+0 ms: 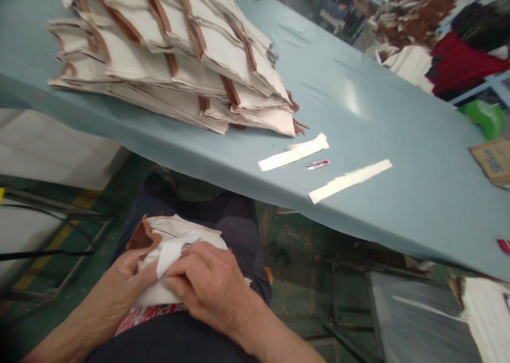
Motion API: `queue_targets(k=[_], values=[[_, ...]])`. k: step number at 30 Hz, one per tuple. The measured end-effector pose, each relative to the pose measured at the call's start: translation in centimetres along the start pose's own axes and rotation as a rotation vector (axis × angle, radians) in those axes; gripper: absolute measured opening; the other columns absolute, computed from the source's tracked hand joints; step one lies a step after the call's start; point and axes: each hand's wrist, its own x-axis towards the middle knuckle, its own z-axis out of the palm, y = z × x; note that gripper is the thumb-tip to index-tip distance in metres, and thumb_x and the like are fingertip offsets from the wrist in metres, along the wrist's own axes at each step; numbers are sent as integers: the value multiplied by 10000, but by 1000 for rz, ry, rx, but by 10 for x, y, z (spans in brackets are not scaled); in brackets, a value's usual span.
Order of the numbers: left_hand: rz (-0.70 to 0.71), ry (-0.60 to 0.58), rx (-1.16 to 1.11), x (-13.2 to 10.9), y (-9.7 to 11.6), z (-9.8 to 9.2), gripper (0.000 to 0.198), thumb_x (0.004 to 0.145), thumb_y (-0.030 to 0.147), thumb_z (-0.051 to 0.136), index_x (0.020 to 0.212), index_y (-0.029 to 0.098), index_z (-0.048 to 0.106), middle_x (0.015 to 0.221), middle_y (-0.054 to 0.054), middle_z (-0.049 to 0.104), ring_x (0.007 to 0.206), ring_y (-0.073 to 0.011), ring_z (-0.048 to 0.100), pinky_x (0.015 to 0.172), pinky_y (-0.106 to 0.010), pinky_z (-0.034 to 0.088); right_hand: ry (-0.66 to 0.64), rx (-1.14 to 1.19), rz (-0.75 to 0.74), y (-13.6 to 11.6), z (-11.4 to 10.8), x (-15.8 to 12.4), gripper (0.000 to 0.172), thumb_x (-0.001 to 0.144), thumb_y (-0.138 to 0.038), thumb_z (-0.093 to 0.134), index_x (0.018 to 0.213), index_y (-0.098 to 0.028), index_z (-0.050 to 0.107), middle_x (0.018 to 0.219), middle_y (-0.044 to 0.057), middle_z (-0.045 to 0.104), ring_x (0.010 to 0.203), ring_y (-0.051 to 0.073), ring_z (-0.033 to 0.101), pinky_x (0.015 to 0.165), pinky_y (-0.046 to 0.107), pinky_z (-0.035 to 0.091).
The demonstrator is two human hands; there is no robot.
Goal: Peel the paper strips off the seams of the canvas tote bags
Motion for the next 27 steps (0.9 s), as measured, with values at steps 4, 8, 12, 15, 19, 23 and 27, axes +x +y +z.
queue_targets(k=[4, 8, 12, 15, 19, 23, 27], values=[[93, -105, 69, 4, -12, -6, 385, 808, 549, 931, 785, 172, 856, 807, -57, 841, 701, -221, 656, 622, -251, 550, 58, 343, 514, -3, 9, -4, 212, 970, -329, 844, 1024, -236, 661, 820, -31, 723, 679, 142, 652, 644, 238, 546], [161, -92, 159, 4, -17, -9, 393, 895, 560, 865, 904, 167, 890, 802, -55, 840, 708, -224, 664, 621, -248, 532, 172, 372, 634, -8, 14, -1, 201, 955, -312, 797, 1116, -222, 715, 968, 24, 799, 833, 177, 727, 805, 289, 616], [187, -20, 188, -2, -6, -3, 402, 872, 574, 891, 805, 178, 860, 736, -29, 780, 679, -208, 621, 595, -245, 496, 144, 409, 563, -10, 19, 3, 156, 1012, -349, 771, 1114, -232, 756, 971, 24, 801, 828, 181, 725, 792, 289, 603], [157, 47, 189, -8, 5, 3, 450, 858, 612, 900, 730, 188, 822, 720, -23, 757, 681, -205, 603, 614, -253, 492, 118, 492, 507, -5, 20, 5, 274, 1043, -491, 790, 1129, -232, 762, 989, 33, 769, 863, 184, 697, 806, 290, 591], [149, 82, 176, -14, 11, 8, 433, 841, 596, 897, 706, 195, 803, 700, -19, 752, 663, -202, 601, 620, -260, 504, 28, 695, 584, 8, 12, 13, 548, 1015, -785, 789, 1042, -241, 729, 856, -4, 673, 720, 161, 606, 687, 278, 534], [107, 126, 117, -17, 9, 7, 379, 861, 566, 877, 792, 196, 837, 779, -54, 833, 747, -263, 726, 664, -286, 587, -16, 700, 626, 26, -5, 20, 724, 934, -967, 730, 863, -249, 672, 770, 0, 652, 653, 166, 555, 638, 293, 505], [63, 166, 85, -18, 8, 8, 432, 837, 619, 909, 842, 189, 867, 798, -63, 861, 781, -292, 770, 689, -302, 630, -36, 539, 626, 41, -18, 13, 783, 891, -1010, 726, 749, -243, 663, 705, -6, 609, 638, 158, 498, 607, 278, 458]])
